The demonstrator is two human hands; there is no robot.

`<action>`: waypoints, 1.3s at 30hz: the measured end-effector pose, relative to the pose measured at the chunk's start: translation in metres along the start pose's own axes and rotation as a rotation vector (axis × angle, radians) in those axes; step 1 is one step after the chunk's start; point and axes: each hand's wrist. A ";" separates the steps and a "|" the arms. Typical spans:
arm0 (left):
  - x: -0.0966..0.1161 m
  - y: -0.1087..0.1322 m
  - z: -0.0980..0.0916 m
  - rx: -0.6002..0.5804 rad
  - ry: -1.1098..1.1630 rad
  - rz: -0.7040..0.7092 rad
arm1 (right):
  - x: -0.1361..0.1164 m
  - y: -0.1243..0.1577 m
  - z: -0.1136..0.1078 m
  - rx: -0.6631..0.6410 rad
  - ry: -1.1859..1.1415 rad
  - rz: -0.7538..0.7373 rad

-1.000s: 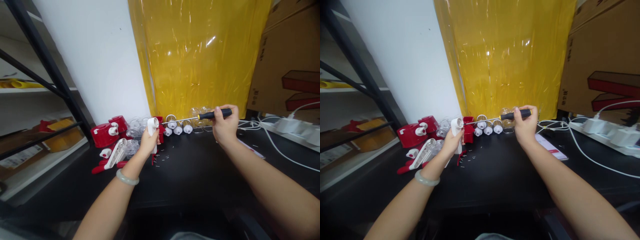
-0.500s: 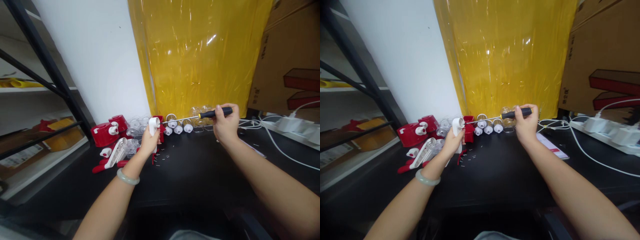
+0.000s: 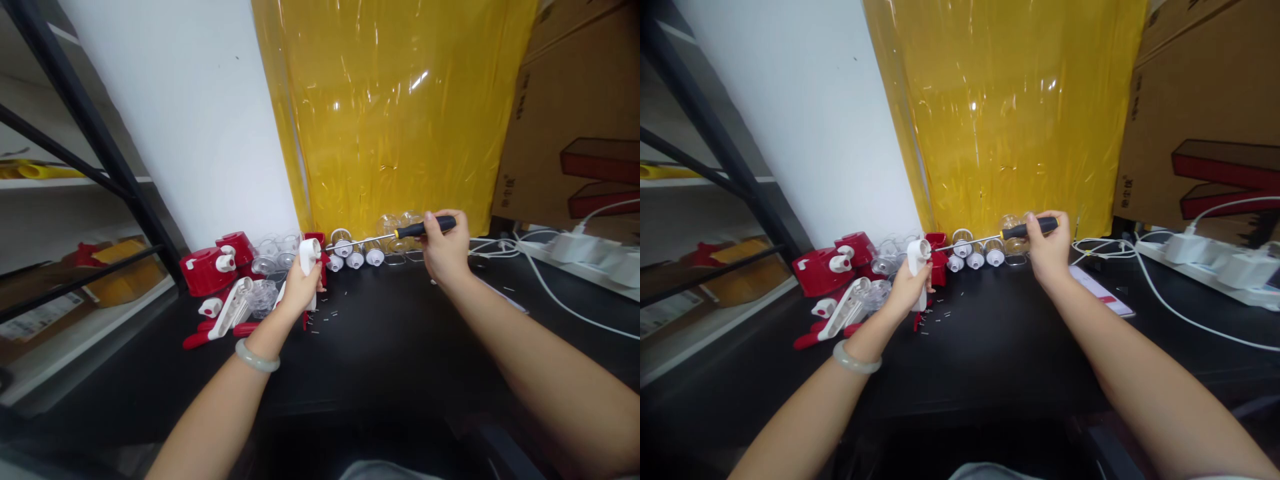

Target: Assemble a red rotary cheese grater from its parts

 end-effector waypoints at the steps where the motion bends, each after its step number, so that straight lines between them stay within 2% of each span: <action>1: -0.001 0.000 0.000 0.006 0.002 -0.001 | 0.002 -0.001 0.000 0.015 -0.016 0.009; 13: -0.015 0.005 0.006 -0.059 -0.091 0.031 | 0.003 -0.001 -0.003 0.123 0.006 0.092; 26: -0.020 0.005 0.006 -0.046 -0.073 0.025 | 0.008 0.001 -0.002 0.119 -0.002 0.324; 39: -0.023 0.006 0.005 -0.024 -0.153 0.072 | 0.024 -0.002 -0.002 0.102 -0.090 0.433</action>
Point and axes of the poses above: each hand's wrist, its own y-axis away from the middle knuckle, its own z-axis out of the palm, x = y × z, and after that the axes turned 8 degrees about z, right-handed
